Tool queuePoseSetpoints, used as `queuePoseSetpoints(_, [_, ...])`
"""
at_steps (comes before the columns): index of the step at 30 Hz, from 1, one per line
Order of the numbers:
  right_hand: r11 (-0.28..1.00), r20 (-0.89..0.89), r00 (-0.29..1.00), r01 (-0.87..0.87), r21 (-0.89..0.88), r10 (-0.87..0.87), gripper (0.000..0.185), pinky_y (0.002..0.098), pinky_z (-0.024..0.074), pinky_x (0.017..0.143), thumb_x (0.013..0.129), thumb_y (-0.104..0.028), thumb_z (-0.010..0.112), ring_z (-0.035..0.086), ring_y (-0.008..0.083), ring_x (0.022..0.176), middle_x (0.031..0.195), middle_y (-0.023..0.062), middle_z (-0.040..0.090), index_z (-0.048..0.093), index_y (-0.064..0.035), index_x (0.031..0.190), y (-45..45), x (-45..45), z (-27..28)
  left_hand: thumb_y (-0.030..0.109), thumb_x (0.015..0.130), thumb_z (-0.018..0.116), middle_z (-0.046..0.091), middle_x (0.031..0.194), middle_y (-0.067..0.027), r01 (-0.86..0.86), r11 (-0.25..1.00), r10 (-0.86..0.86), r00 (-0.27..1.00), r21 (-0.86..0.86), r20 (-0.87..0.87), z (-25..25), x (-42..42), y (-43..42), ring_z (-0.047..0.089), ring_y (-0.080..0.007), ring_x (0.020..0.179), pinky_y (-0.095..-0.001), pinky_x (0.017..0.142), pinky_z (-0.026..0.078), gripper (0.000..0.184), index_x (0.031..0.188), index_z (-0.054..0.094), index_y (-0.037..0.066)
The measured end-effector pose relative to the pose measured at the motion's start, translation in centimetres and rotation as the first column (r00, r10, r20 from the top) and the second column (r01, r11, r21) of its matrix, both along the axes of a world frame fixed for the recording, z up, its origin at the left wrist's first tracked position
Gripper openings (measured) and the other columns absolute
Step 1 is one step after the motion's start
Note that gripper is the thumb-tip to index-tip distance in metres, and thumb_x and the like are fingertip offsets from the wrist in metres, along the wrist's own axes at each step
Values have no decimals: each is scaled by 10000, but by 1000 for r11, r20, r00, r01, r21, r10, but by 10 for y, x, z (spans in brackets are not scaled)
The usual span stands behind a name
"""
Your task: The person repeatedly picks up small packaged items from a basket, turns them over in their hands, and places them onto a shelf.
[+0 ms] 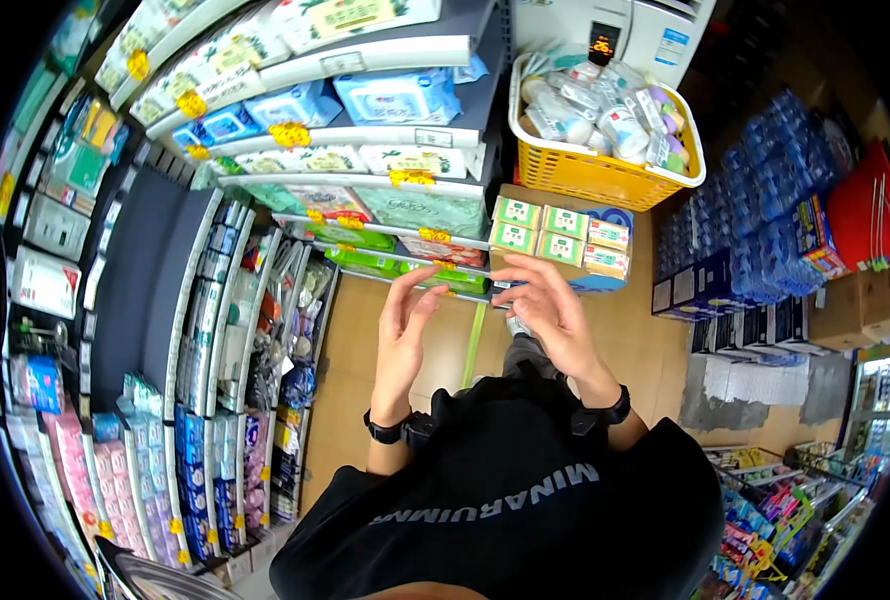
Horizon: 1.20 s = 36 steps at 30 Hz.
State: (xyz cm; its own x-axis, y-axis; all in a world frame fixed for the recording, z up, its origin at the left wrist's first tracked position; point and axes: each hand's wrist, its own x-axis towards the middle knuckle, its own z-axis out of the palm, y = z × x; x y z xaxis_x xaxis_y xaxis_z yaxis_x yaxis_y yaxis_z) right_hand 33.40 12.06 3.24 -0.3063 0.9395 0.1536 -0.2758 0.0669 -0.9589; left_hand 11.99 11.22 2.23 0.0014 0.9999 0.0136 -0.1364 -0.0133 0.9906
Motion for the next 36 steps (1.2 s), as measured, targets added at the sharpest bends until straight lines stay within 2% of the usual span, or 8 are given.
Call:
queuePoseSetpoints(5, [990, -6, 991, 134, 51, -134, 456, 308, 479, 865, 983, -105, 524, 624, 208, 1039, 1308, 144, 575, 422, -18, 1419, 24, 33, -5, 141, 1013, 544, 591, 1297, -90, 182, 980, -175, 981, 77, -85, 7, 32, 61, 574, -185, 1181, -316, 991, 438, 331, 1324, 517, 32])
queuePoseSetpoints(9, [974, -27, 975, 220, 58, -219, 448, 309, 480, 848, 972, -95, 526, 626, 213, 1033, 1299, 149, 585, 438, -13, 1404, 50, 57, -6, 167, 1015, 553, 617, 1247, -94, 153, 983, -136, 979, 103, -153, 29, 72, 110, 586, -183, 1171, -301, 947, 461, 315, 1305, 531, 46])
queuePoseSetpoints(10, [968, -31, 970, 242, 63, -240, 445, 310, 476, 848, 970, -95, 527, 630, 215, 1034, 1290, 151, 592, 442, -12, 1399, 58, 62, -3, 185, 1011, 566, 624, 1218, -114, 161, 958, -104, 966, 236, -237, 26, 82, 128, 592, -181, 1144, -295, 931, 466, 320, 1301, 532, 56])
queuePoseSetpoints(13, [957, -60, 960, 278, 81, -274, 441, 311, 472, 852, 972, -94, 522, 635, 216, 1036, 1290, 152, 594, 444, -11, 1398, 82, 76, -2, 199, 1008, 574, 633, 1184, -133, 208, 959, -164, 961, 191, -223, 23, 107, 173, 604, -177, 1084, -299, 914, 474, 321, 1292, 535, 55])
queuePoseSetpoints(15, [957, -61, 960, 277, 90, -273, 441, 314, 470, 855, 974, -96, 520, 640, 215, 1033, 1291, 158, 594, 442, -5, 1399, 98, 86, -1, 164, 970, 590, 589, 1209, -157, 196, 952, -144, 965, 235, -221, 13, 124, 212, 630, -236, 1054, -336, 856, 517, 305, 1217, 550, -11])
queuePoseSetpoints(21, [961, -84, 963, 263, 88, -256, 465, 315, 469, 862, 968, -123, 534, 631, 205, 1030, 1298, 167, 584, 435, 12, 1401, 138, 112, -2, 200, 942, 597, 603, 1156, -199, 78, 915, 85, 922, 397, -377, -5, 160, 312, 618, -334, 1053, -387, 885, 507, 320, 1201, 584, 12])
queuePoseSetpoints(26, [967, -75, 971, 233, 100, -226, 521, 317, 469, 855, 959, -185, 565, 629, 214, 1018, 1301, 166, 579, 418, 23, 1413, 164, 130, -3, 237, 948, 574, 522, 1343, -236, 46, 911, 169, 866, 410, -471, -16, 180, 370, 480, -396, 1281, -433, 1090, 371, 338, 1195, 592, 8])
queuePoseSetpoints(36, [979, -73, 979, 194, 62, -190, 515, 317, 470, 862, 964, -183, 564, 626, 212, 1025, 1308, 167, 577, 414, 22, 1412, 202, 155, -14, 273, 971, 538, 400, 1484, -278, 60, 933, 158, 819, 355, -552, -37, 202, 426, 384, -413, 1378, -422, 1150, 306, 366, 1239, 612, 34])
